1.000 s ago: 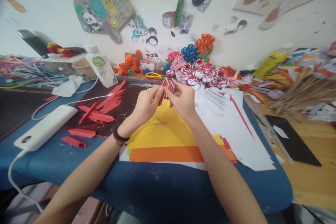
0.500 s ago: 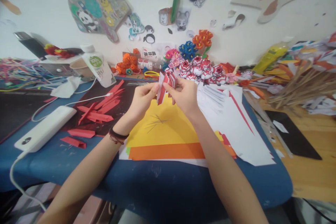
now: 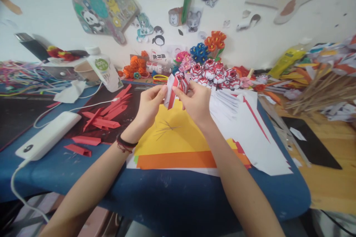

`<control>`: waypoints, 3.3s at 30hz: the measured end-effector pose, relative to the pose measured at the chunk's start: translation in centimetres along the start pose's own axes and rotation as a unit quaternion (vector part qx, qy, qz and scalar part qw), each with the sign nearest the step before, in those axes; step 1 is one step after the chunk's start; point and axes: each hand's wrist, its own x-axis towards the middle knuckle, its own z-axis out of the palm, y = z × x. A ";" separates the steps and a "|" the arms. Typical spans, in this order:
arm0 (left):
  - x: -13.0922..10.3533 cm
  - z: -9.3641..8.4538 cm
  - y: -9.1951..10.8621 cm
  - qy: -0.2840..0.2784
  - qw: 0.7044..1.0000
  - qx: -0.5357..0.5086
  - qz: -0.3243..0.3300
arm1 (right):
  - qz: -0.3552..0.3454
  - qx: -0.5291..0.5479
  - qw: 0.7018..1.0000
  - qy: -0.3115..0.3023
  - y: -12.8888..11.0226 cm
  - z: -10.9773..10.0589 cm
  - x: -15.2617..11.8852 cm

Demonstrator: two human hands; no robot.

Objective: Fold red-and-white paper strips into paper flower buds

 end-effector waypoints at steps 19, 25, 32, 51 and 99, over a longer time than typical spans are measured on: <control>-0.7 0.9 0.1 0.033 0.998 -0.046 -0.014 | 0.059 0.040 0.997 -0.016 -0.8 0.4 -0.1; -0.8 0.9 0.2 0.023 0.995 -0.088 -0.039 | 0.009 -0.036 0.999 -0.011 -0.5 0.0 0.0; -0.8 0.7 0.5 0.013 0.988 -0.121 -0.095 | -0.060 -0.111 0.992 -0.021 -0.2 -0.2 0.0; -0.3 -0.1 0.0 0.014 0.999 0.037 -0.026 | 0.044 0.032 0.998 -0.025 0.1 0.7 -0.2; 0.4 -1.4 0.8 -0.208 0.966 0.146 -0.043 | 0.157 0.072 0.978 -0.119 0.4 -0.8 1.0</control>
